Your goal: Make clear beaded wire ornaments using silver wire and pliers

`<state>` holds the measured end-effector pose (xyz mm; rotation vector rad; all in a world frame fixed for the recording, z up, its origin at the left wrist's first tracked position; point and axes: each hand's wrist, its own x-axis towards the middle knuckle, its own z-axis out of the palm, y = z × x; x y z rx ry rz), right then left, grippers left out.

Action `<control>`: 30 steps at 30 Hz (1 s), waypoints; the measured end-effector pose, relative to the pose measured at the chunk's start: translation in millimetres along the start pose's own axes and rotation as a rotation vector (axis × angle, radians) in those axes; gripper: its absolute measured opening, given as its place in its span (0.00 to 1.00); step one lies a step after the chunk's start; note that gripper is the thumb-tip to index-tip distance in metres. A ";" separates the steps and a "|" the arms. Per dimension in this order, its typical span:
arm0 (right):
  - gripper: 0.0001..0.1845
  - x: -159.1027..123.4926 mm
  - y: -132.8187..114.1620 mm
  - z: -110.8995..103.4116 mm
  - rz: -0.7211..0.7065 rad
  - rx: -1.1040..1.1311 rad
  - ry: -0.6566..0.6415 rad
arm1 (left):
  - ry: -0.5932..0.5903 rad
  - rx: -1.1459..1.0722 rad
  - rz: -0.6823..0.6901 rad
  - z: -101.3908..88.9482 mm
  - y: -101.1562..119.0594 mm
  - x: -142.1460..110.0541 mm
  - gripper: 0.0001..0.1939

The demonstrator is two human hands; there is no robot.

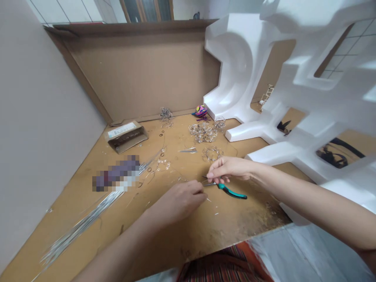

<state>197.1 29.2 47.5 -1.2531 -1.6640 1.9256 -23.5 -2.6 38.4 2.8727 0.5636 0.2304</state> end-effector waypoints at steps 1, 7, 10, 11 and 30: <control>0.12 -0.2 -0.1 0.2 0.003 -0.014 -0.007 | -0.017 0.004 0.010 -0.2 0.3 0.5 0.15; 0.06 0.1 2.1 5.3 -0.019 -0.059 0.009 | -0.095 0.018 0.008 -2.8 4.4 6.2 0.13; 0.05 0.5 4.3 7.3 -0.037 -0.046 0.039 | -0.060 -0.005 -0.016 -0.6 4.3 5.5 0.12; 0.05 0.6 5.4 7.4 -0.052 -0.023 0.062 | -0.011 -0.030 -0.031 1.0 3.4 4.3 0.11; 0.20 -10.4 36.5 2.9 -0.265 -0.548 0.361 | 0.504 -1.071 -0.782 14.0 -15.6 35.8 0.16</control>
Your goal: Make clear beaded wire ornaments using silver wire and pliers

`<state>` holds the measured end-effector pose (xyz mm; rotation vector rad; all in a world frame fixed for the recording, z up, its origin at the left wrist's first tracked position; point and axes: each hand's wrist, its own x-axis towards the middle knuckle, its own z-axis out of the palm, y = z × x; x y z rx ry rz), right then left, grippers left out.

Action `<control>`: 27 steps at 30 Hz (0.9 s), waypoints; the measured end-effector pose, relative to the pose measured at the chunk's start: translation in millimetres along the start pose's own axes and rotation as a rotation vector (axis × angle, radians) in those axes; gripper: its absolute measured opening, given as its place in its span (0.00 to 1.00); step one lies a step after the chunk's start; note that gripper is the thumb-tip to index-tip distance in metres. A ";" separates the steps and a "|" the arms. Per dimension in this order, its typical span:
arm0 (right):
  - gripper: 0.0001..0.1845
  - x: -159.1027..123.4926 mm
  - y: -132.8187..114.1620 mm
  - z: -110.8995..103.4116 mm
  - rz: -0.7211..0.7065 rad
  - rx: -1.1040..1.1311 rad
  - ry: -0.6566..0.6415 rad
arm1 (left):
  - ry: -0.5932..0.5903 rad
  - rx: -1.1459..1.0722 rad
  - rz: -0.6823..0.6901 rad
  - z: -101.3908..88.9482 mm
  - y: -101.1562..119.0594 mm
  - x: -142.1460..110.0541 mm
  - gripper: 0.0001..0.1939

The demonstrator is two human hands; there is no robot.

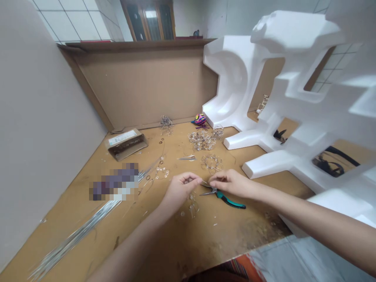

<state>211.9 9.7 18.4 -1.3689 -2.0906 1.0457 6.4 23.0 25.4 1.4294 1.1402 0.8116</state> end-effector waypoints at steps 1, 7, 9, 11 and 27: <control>0.22 -5.4 6.2 -1.9 -0.047 -0.239 0.041 | 0.002 -0.008 -0.014 -0.5 -0.3 0.9 0.16; 0.40 -27.9 38.0 10.1 -0.134 -0.846 0.020 | -0.053 -0.077 -0.102 -5.5 0.4 1.7 0.18; 0.38 -27.1 38.4 17.1 -0.158 -0.885 0.027 | -0.077 -0.114 -0.123 -6.2 2.5 0.6 0.18; 0.36 -24.2 35.5 21.1 -0.176 -0.906 0.024 | -0.100 -0.161 -0.147 -6.9 4.9 -0.9 0.18; 0.11 -38.4 8.0 -42.4 -0.192 -0.664 0.215 | -0.277 -0.280 -0.190 -22.5 8.4 -4.8 0.15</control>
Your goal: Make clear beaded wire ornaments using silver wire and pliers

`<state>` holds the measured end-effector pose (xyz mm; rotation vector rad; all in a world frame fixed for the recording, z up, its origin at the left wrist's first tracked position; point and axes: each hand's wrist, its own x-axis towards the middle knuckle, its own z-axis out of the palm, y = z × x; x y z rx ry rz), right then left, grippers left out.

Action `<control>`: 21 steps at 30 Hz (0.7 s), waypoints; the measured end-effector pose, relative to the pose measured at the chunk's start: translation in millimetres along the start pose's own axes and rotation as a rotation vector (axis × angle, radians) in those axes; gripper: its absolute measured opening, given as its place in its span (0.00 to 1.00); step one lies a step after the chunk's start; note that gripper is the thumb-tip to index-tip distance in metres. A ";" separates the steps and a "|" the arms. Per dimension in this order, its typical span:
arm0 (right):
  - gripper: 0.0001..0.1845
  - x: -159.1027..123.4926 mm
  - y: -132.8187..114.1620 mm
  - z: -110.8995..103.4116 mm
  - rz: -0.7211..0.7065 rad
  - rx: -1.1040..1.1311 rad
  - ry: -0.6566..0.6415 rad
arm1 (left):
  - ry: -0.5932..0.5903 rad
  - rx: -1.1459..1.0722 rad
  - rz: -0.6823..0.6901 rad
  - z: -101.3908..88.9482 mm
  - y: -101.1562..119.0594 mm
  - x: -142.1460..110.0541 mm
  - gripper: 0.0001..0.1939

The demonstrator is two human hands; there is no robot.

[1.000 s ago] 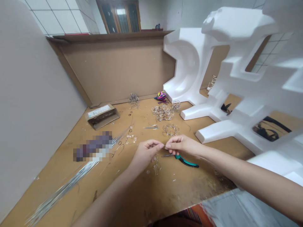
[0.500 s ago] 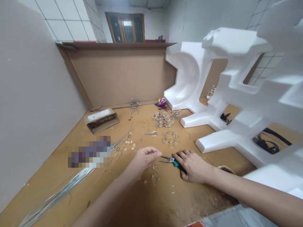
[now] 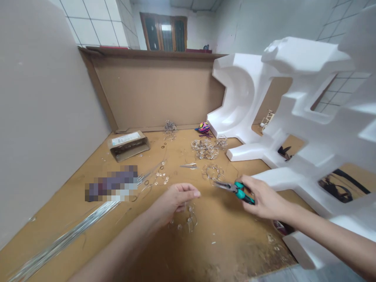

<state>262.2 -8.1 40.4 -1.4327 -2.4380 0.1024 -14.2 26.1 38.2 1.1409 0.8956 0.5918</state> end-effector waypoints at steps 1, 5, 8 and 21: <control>0.13 -0.2 -0.3 -10.1 -0.118 -0.120 0.067 | -0.020 0.007 -0.011 0.8 2.1 -1.4 0.15; 0.13 4.3 -6.2 -40.1 -0.397 -0.477 0.128 | -0.080 0.035 -0.047 6.6 10.7 -6.2 0.13; 0.12 9.1 -12.2 -49.6 -0.463 -0.596 0.150 | -0.089 0.047 -0.058 10.4 13.6 -8.3 0.13; 0.13 14.0 -21.2 -60.7 -0.495 -0.656 0.155 | -0.117 0.038 -0.083 13.1 12.6 -11.6 0.16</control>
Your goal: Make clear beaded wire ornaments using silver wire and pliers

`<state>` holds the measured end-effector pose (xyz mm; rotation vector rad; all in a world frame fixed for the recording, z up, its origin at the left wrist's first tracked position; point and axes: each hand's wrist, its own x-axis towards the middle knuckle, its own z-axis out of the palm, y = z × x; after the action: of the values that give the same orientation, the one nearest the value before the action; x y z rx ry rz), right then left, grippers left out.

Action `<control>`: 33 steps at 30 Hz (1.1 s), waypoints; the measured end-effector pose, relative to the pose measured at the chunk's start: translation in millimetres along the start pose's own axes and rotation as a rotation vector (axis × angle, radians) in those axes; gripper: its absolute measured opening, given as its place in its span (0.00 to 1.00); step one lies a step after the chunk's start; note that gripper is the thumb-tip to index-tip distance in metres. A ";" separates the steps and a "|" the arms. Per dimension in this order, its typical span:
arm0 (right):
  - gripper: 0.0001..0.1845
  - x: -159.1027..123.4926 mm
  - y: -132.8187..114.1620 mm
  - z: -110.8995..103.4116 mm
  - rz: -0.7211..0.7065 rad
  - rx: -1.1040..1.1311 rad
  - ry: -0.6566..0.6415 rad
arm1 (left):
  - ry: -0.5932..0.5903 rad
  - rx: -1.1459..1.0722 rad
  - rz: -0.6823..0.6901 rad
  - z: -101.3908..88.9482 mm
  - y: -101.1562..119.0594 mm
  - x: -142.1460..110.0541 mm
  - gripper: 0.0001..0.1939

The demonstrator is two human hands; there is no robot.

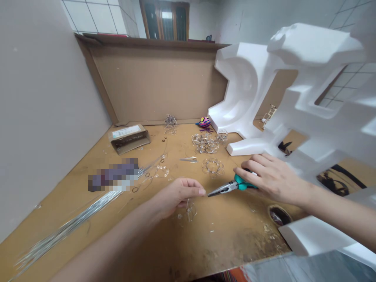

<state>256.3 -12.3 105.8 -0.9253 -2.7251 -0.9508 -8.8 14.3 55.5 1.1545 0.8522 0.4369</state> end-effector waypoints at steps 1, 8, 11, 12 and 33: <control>0.13 -0.1 0.4 -0.2 -0.007 -0.010 -0.003 | -0.005 -0.003 0.000 -0.3 -0.1 0.2 0.15; 0.13 0.2 2.0 -0.8 -0.039 -0.061 -0.015 | -0.034 -0.010 -0.004 -1.7 -1.4 2.2 0.14; 0.12 0.7 2.0 -0.7 -0.035 -0.058 -0.017 | -0.048 -0.018 -0.006 -1.8 -2.2 3.0 0.14; 0.11 0.6 2.1 -0.5 -0.037 -0.054 -0.018 | -0.052 -0.023 -0.006 -1.9 -2.6 3.2 0.14; 0.15 0.8 2.9 -3.7 -0.118 -0.056 -0.067 | -0.067 0.011 -0.028 -2.6 -3.6 3.6 0.13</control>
<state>257.0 -12.3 110.5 -0.8273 -2.8510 -1.0402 -9.0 17.1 50.6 1.1604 0.8126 0.3692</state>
